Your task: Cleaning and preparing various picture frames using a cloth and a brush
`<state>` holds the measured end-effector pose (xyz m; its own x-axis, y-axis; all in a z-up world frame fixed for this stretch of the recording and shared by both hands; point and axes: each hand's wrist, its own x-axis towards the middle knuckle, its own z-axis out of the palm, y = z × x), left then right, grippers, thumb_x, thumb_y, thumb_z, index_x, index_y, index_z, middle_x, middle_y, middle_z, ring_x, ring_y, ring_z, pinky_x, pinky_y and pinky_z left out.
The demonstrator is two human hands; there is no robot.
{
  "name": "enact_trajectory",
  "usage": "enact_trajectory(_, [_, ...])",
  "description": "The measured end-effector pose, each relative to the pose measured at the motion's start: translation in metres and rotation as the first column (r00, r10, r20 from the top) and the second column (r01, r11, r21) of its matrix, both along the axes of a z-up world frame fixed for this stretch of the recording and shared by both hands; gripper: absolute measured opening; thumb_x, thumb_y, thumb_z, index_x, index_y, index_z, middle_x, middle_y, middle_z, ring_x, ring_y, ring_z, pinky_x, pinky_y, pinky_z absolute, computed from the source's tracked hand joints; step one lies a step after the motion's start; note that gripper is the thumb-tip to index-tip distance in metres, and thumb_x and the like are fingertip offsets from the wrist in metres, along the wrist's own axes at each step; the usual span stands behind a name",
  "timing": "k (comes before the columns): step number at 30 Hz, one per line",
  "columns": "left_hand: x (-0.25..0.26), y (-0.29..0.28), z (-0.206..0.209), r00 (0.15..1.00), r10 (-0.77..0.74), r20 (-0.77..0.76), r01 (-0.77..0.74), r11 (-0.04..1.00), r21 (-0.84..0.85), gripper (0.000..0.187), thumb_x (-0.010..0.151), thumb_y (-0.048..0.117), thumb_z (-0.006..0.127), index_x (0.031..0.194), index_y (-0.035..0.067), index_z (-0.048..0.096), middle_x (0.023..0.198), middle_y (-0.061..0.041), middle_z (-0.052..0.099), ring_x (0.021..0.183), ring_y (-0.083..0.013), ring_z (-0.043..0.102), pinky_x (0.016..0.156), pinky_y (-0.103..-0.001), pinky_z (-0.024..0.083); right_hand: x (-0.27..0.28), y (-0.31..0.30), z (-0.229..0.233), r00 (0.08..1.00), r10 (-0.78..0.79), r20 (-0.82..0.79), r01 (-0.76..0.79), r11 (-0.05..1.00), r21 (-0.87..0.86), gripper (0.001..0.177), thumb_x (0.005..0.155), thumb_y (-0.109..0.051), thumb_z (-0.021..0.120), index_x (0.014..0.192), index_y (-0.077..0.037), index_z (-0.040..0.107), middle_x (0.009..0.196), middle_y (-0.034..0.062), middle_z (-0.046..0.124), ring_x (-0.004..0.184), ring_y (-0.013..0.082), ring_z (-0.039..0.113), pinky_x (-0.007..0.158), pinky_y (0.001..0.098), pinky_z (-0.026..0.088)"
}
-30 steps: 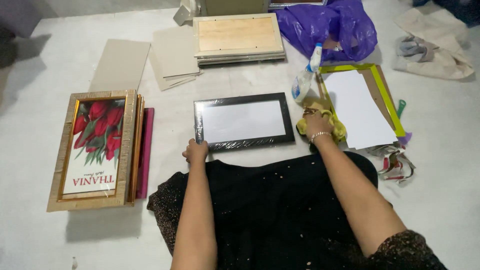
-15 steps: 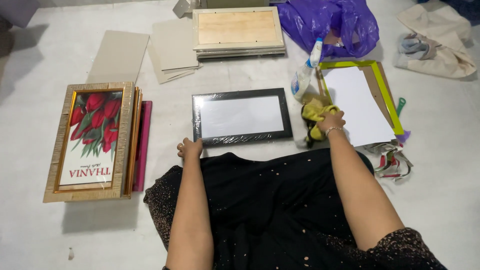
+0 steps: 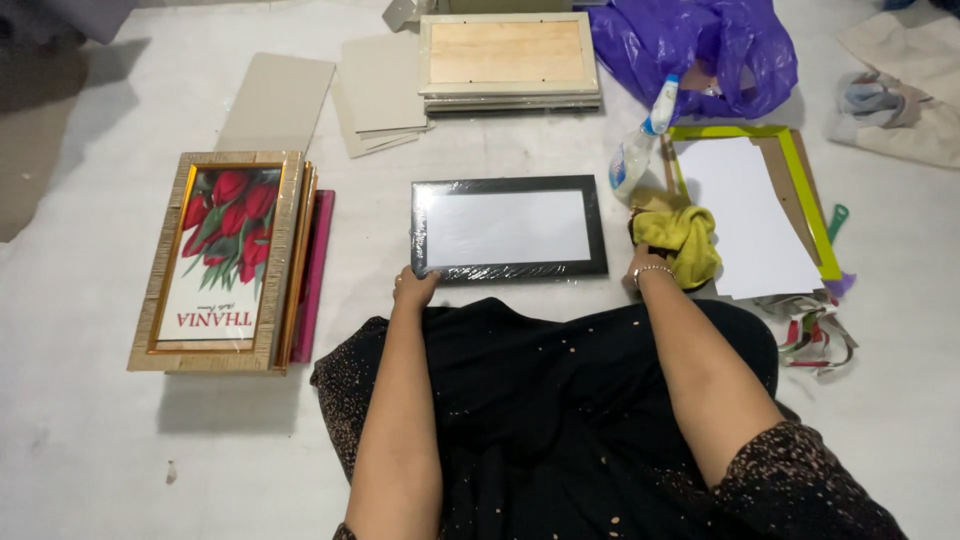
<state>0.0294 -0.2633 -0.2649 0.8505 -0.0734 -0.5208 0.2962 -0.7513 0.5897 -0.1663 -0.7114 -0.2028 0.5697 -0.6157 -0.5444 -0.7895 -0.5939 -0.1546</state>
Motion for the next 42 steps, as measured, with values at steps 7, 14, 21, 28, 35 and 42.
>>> enact_trajectory(7, [-0.008,0.0,0.029,1.0,0.003,-0.027,-0.002,1.0,0.018,0.088,0.082,0.059,0.069,0.152,0.011,0.046,0.145,-0.019,0.055,0.141,-0.0356,0.048,0.119,-0.045,0.035,0.009,-0.004,-0.012,0.958,0.244,-0.153,-0.244,0.97,0.017,0.06,0.093,-0.034,0.054,0.143,0.0,0.053,0.131,0.0302,0.065,0.127,0.042,0.061,0.108,0.0542,0.048])
enact_trajectory(14, [-0.005,-0.007,0.041,0.967,0.237,-0.095,-0.22,0.963,0.156,0.088,0.086,0.067,0.058,0.16,0.027,0.032,0.167,-0.009,0.01,0.151,-0.0391,0.013,0.118,-0.061,0.025,-0.011,0.059,0.156,0.859,-0.15,0.489,0.03,0.969,0.244,0.06,0.082,-0.05,0.076,0.132,-0.02,0.062,0.12,0.027,0.068,0.113,0.0434,0.064,0.102,0.0503,0.048])
enact_trajectory(21, [-0.01,-0.004,0.079,0.805,0.578,-0.136,-0.541,0.808,0.232,0.085,0.1,0.06,0.05,0.165,0.028,0.005,0.171,-0.01,-0.012,0.154,-0.0413,-0.017,0.121,-0.071,0.002,-0.004,0.072,0.14,0.486,-0.069,0.871,0.177,0.984,-0.02,0.017,0.095,-0.035,0.081,0.105,-0.023,0.073,0.093,0.0149,0.073,0.095,0.0349,0.069,0.085,0.0455,0.055])
enact_trajectory(28, [0.008,-0.006,0.035,0.838,0.504,-0.209,-0.463,0.86,0.216,0.12,0.083,0.087,0.047,0.161,0.027,-0.021,0.162,-0.013,-0.038,0.141,-0.0526,-0.038,0.109,-0.083,-0.01,0.063,0.19,0.155,0.558,-0.099,0.824,-0.075,0.983,0.169,0.036,0.099,-0.037,0.061,0.132,-0.024,0.058,0.102,0.0202,0.072,0.098,0.0398,0.068,0.088,0.0503,0.054])
enact_trajectory(35, [0.016,-0.011,0.02,0.819,0.543,-0.184,-0.48,0.826,0.296,0.114,0.083,0.092,0.038,0.158,0.033,-0.025,0.161,-0.01,-0.04,0.141,-0.055,-0.036,0.105,-0.085,-0.009,0.14,0.277,0.098,0.658,-0.095,0.747,-0.265,0.899,0.349,0.022,0.083,-0.032,0.075,0.103,-0.025,0.069,0.088,0.0069,0.071,0.085,0.0244,0.07,0.079,0.0377,0.058])
enact_trajectory(42, [0.015,-0.005,0.027,0.839,0.49,-0.236,-0.451,0.869,0.203,0.131,0.074,0.096,0.048,0.157,0.031,-0.03,0.157,-0.011,-0.046,0.136,-0.0577,-0.04,0.102,-0.087,-0.011,0.149,0.253,0.089,0.825,-0.168,0.539,-0.134,0.869,0.476,0.031,0.085,-0.042,0.079,0.109,-0.024,0.072,0.102,0.0185,0.074,0.099,0.0302,0.073,0.086,0.0354,0.063])
